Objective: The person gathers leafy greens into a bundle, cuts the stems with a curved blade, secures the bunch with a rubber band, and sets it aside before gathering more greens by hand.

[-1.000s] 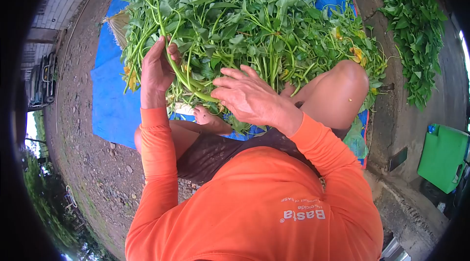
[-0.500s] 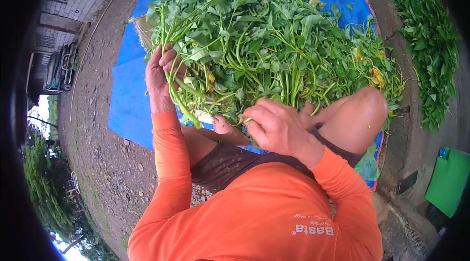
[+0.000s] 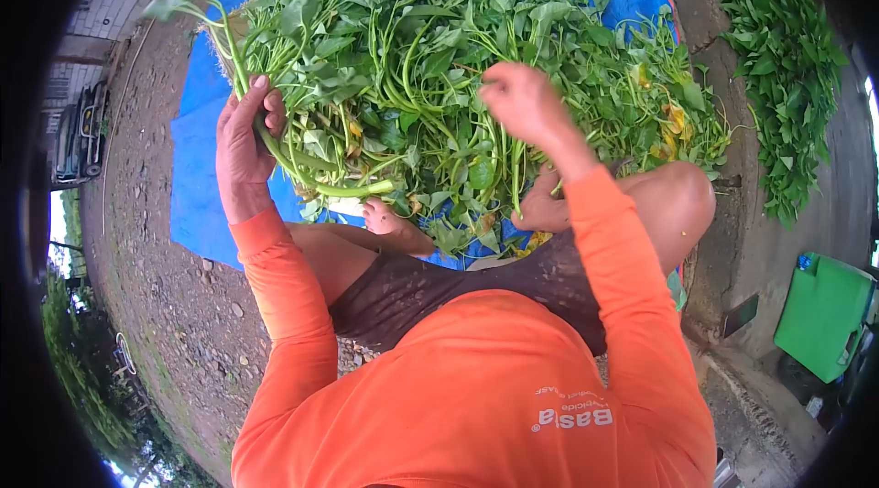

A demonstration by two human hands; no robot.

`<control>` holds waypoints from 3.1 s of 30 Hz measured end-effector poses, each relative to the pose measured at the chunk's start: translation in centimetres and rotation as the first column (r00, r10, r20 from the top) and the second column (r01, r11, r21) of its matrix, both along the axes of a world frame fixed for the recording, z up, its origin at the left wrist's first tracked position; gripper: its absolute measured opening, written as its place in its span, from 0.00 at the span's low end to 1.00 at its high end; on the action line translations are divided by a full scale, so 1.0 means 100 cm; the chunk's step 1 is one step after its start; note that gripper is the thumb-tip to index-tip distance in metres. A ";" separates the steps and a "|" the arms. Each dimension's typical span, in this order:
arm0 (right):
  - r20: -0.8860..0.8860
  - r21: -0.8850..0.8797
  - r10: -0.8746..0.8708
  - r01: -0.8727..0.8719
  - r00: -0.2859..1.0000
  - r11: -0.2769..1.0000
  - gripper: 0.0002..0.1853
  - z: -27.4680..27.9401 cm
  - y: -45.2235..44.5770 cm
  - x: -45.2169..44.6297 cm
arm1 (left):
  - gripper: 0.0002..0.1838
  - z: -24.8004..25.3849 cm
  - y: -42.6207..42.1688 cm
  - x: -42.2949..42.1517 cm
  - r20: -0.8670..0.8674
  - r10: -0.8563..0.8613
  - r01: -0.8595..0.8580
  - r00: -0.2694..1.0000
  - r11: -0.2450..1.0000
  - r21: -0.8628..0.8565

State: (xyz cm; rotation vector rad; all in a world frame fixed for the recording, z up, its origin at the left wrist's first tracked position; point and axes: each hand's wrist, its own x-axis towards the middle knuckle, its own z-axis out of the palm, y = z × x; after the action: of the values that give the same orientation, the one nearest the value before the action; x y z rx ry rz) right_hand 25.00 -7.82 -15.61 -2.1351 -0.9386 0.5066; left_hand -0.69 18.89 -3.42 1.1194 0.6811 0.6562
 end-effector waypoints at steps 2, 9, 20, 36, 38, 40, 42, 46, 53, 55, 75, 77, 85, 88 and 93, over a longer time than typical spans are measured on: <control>-0.088 0.036 0.171 -0.169 0.981 0.985 0.15 -0.050 0.047 -0.031 | 0.08 -0.003 0.008 -0.002 -0.034 0.053 -0.052 0.998 0.999 0.015; -0.069 -0.084 -0.274 0.268 0.959 0.960 0.15 -0.125 0.200 -0.059 | 0.08 -0.010 0.005 -0.005 -0.211 0.172 -0.141 0.962 0.978 0.155; -0.702 0.252 -0.007 0.258 0.712 0.933 0.23 -0.021 0.108 -0.019 | 0.09 -0.016 0.001 -0.031 -0.208 0.174 -0.163 0.963 0.984 0.071; -0.139 0.588 0.095 0.005 0.986 0.809 0.23 0.075 0.023 -0.083 | 0.07 -0.057 -0.055 0.029 -0.178 0.022 0.035 0.984 0.950 0.309; -0.131 0.580 0.118 -0.020 0.984 0.814 0.23 0.083 0.025 -0.090 | 0.07 -0.052 -0.066 0.031 -0.286 0.044 0.067 0.957 0.929 0.365; -0.137 0.555 0.153 -0.052 0.979 0.830 0.22 0.087 0.026 -0.094 | 0.09 -0.053 -0.074 0.032 -0.298 0.046 0.093 0.953 0.896 0.433; -0.160 0.582 0.142 -0.023 0.977 0.813 0.22 0.081 0.032 -0.097 | 0.09 -0.051 -0.082 0.031 -0.224 0.025 0.079 0.974 0.893 0.443; -0.198 0.583 0.179 -0.031 0.964 0.812 0.22 0.067 0.034 -0.117 | 0.14 -0.056 -0.096 0.035 -0.025 -0.045 0.051 0.999 0.952 0.301; -0.069 0.464 0.187 -0.134 0.980 0.875 0.21 0.065 0.025 -0.147 | 0.16 -0.060 -0.090 0.030 -0.070 -0.064 0.073 0.995 0.990 0.123; 0.023 0.469 0.221 -0.206 0.975 0.859 0.19 0.076 0.025 -0.143 | 0.16 -0.051 -0.090 0.028 -0.165 -0.113 0.145 0.980 0.970 0.194; 0.904 0.018 0.249 -0.615 0.347 0.789 0.18 0.092 0.036 -0.040 | 0.12 -0.042 -0.103 0.019 -0.324 -0.278 0.394 0.904 0.835 0.385; 0.892 0.002 0.272 -0.605 0.361 0.796 0.18 0.087 0.033 -0.034 | 0.13 -0.046 -0.103 0.017 -0.324 -0.232 0.359 0.917 0.833 0.421; 0.754 -0.014 0.411 -0.613 0.512 0.790 0.36 0.081 0.024 -0.030 | 0.29 -0.023 -0.110 0.018 -0.592 -0.346 0.647 0.728 0.634 0.424; 0.796 0.057 0.367 -0.662 0.482 0.747 0.35 0.085 0.026 -0.031 | 0.27 -0.028 -0.107 0.015 -0.507 -0.407 0.635 0.760 0.629 0.447; 0.736 -0.081 0.522 -0.709 0.432 0.701 0.12 0.077 0.035 -0.020 | 0.27 -0.011 -0.100 0.014 -0.504 -0.422 0.609 0.754 0.736 0.295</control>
State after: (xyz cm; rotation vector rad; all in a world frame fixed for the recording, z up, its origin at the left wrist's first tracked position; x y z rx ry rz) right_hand 22.95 -4.36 -7.87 -1.6638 -2.1794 -0.1812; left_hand 0.68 8.89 -4.49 1.8294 0.5210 0.0609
